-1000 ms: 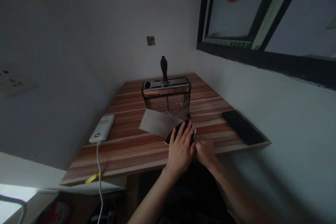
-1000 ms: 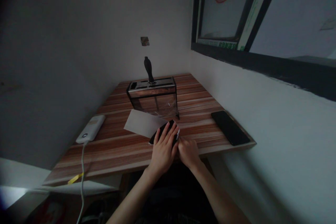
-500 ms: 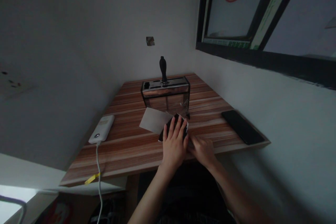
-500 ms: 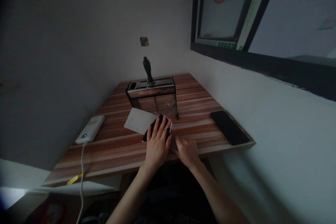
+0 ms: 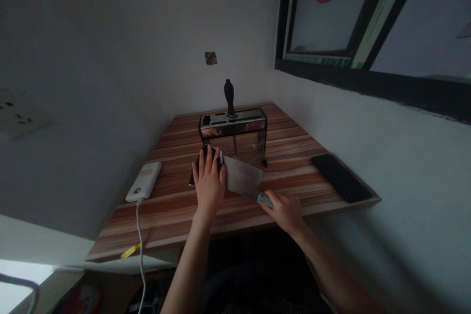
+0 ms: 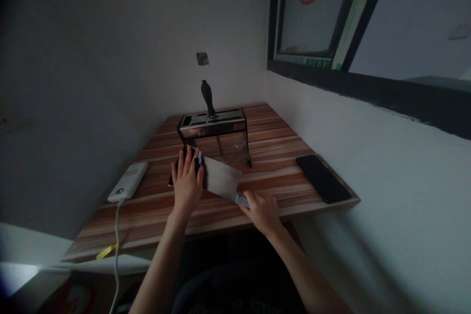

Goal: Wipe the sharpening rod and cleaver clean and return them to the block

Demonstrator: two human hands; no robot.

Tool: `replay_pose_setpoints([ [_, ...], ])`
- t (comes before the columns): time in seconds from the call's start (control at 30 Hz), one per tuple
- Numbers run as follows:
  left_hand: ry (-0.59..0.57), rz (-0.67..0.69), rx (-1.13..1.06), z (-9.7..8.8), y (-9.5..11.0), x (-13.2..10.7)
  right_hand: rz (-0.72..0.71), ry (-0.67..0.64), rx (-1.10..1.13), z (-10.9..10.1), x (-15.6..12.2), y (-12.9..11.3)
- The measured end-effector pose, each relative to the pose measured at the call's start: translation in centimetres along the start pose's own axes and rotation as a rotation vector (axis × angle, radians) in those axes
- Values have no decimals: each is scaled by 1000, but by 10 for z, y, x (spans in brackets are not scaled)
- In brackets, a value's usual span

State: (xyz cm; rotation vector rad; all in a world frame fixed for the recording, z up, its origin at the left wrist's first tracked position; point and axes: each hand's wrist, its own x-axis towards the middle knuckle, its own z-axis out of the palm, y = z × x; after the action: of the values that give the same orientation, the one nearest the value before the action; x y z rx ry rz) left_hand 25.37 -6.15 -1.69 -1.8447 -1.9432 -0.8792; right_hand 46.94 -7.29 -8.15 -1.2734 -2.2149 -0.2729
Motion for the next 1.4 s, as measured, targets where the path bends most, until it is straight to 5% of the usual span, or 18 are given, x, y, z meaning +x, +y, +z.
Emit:
replay_pose_setpoints([
  [0.37, 34, 8, 17, 2, -2, -4, -21, -10, -9, -1, 1, 1],
  [0.93, -168, 302, -71, 16, 86, -58, 45, -133, 20, -4, 0, 2],
  [1.4, -180, 329, -82, 13, 85, -59, 43, -127, 12, -4, 0, 1],
])
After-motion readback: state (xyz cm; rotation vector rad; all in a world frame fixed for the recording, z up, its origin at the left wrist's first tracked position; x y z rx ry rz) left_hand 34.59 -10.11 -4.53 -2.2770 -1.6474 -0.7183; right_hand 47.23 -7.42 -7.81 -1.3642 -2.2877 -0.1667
